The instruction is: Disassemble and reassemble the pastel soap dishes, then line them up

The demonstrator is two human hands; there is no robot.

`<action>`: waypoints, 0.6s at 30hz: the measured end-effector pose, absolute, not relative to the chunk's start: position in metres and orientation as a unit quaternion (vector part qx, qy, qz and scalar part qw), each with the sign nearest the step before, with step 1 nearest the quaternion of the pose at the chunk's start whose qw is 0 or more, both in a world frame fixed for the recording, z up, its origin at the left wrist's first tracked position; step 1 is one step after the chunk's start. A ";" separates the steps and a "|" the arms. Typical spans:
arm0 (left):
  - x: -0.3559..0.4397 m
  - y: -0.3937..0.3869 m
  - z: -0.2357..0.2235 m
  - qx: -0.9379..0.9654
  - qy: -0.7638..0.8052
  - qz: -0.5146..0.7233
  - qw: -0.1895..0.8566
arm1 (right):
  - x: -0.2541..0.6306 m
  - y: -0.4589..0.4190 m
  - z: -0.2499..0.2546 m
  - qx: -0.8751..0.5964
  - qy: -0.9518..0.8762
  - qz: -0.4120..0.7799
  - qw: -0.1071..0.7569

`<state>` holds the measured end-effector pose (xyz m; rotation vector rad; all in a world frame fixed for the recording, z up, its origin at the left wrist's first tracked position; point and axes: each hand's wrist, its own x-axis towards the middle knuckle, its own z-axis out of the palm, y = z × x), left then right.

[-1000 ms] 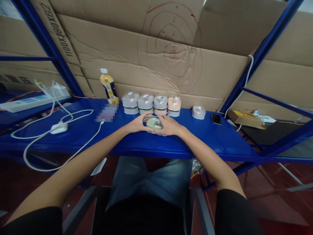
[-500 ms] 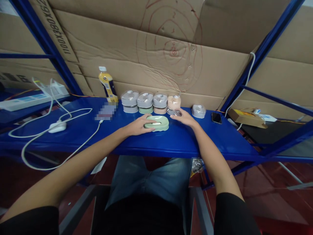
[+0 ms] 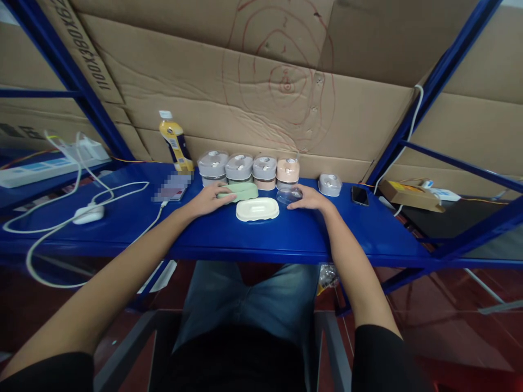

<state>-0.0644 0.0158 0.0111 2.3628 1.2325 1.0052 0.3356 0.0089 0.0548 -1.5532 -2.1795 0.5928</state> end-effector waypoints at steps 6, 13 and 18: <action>-0.037 -0.005 0.013 0.816 0.400 0.384 0.163 | 0.327 0.004 0.056 -0.474 -0.796 0.226 0.302; -0.006 -0.016 0.007 0.839 0.347 0.371 0.196 | 0.283 0.000 0.053 -0.314 -0.875 0.215 0.297; -0.003 -0.014 0.004 0.838 0.342 0.365 0.217 | 0.262 0.006 0.047 -0.258 -0.903 0.199 0.279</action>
